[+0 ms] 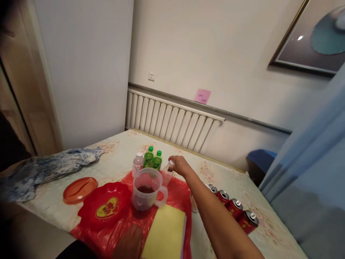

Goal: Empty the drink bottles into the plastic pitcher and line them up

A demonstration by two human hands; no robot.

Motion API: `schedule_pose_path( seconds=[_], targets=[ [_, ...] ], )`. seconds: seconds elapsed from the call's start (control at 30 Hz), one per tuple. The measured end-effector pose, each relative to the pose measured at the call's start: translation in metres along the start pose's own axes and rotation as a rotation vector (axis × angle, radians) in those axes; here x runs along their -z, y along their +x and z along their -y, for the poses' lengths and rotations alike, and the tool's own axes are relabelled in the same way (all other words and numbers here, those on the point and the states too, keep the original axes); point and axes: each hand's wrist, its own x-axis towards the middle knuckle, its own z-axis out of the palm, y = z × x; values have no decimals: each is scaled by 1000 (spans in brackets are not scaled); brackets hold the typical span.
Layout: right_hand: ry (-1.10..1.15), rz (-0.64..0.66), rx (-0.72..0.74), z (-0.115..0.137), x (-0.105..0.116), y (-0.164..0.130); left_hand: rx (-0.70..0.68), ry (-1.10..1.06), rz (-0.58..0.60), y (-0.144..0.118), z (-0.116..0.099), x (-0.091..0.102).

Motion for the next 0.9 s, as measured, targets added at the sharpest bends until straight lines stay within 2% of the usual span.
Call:
schedule_pose_path(
  seconds=[0.13,0.33,0.43,0.53,0.6,0.7,0.8,0.9],
  targets=[
    [-18,-25,-50,-1,34,-37,47,-11,58,12,-1,-5],
    [22,16,-83,4,74,-94,106,-214,75,15,-6,18],
    [55,50,-94,13,85,-122,94,-263,70,17,-18,28],
    [106,96,-102,29,90,-147,70,-375,36,17,-43,40],
    [167,141,-65,44,89,-160,90,-599,-34,19,-63,50],
    [256,183,4,65,85,-176,91,-781,-39,20,-90,69],
    [327,204,8,81,79,-187,83,-791,36,18,-107,85],
    [392,198,-55,93,76,-195,94,-713,26,10,-113,91]
  ],
)
